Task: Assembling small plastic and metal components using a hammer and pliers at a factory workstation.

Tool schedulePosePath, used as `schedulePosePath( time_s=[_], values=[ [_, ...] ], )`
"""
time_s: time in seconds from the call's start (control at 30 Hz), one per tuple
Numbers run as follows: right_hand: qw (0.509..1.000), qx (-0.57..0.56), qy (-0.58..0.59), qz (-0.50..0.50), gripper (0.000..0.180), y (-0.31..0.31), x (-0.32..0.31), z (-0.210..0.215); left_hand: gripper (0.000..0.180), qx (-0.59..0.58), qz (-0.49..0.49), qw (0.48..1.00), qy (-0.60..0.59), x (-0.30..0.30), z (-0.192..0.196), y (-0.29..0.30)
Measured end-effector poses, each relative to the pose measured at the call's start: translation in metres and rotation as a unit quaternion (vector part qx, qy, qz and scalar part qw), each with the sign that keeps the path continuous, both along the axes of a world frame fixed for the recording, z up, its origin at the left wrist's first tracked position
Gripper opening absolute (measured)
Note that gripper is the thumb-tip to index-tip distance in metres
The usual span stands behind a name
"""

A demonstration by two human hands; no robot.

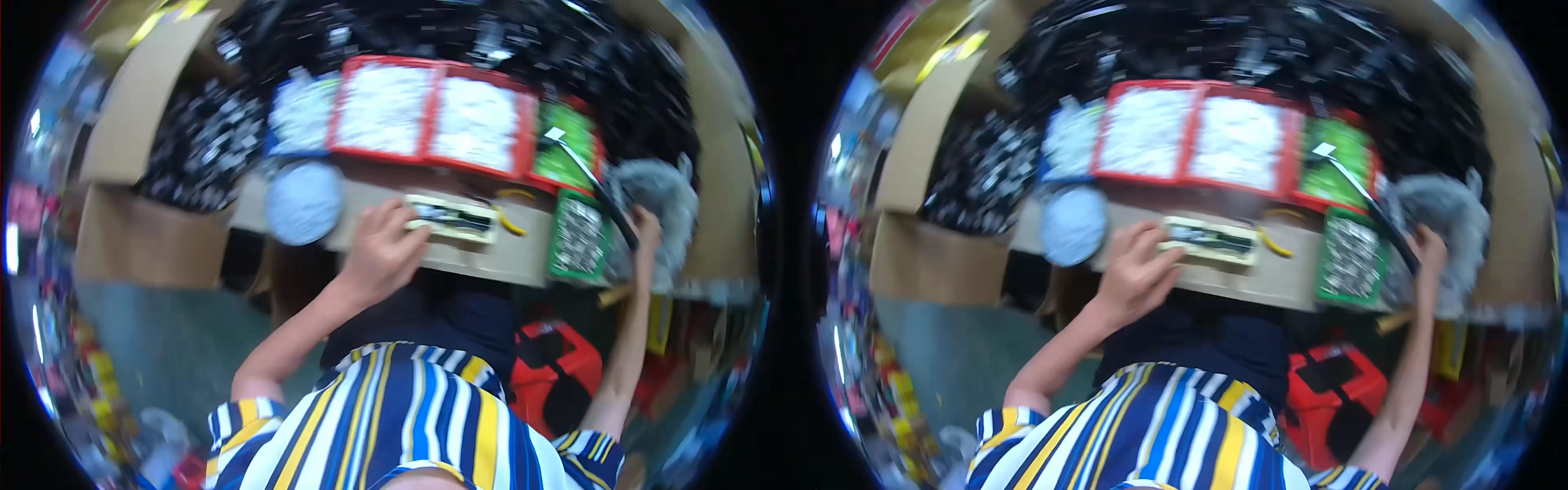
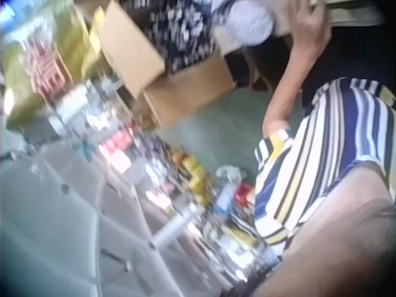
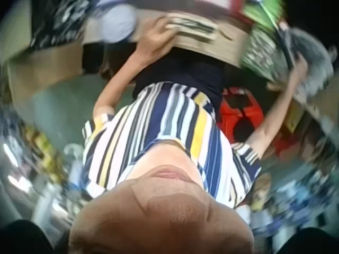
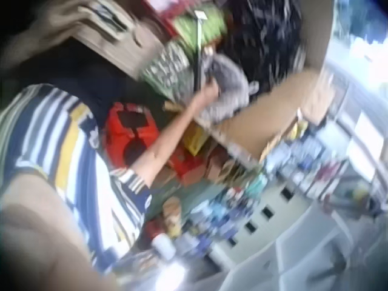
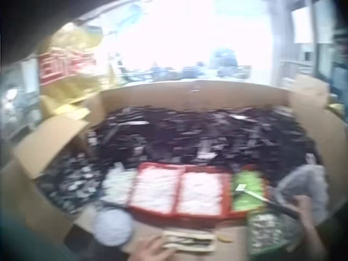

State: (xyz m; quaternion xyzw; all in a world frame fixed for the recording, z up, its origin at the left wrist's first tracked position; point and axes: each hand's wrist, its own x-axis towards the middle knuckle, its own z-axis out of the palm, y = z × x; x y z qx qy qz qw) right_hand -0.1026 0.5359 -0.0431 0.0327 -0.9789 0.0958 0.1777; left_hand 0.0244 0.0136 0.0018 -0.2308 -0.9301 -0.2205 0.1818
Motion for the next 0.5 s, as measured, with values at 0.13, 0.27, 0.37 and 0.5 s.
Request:
schedulePosePath(
  time_s=[0.13,0.27,0.37,0.5],
  values=[
    [0.975,-0.202,-0.098,0.007,0.018,0.029,0.000,0.008,0.028,0.033,0.044,0.998,0.044,-0.005,0.006,-0.027],
    [0.917,-0.380,-0.121,0.010,0.012,0.023,0.004,0.040,0.024,0.044,0.143,0.986,0.069,-0.015,0.016,-0.081],
    [0.915,-0.398,-0.065,-0.001,0.014,0.014,0.015,0.072,0.023,0.027,0.229,0.969,0.092,-0.030,0.016,-0.131],
    [0.916,-0.398,-0.028,0.035,0.020,-0.043,0.035,0.099,0.019,0.009,0.288,0.954,0.081,-0.049,0.011,-0.173]
  ],
)
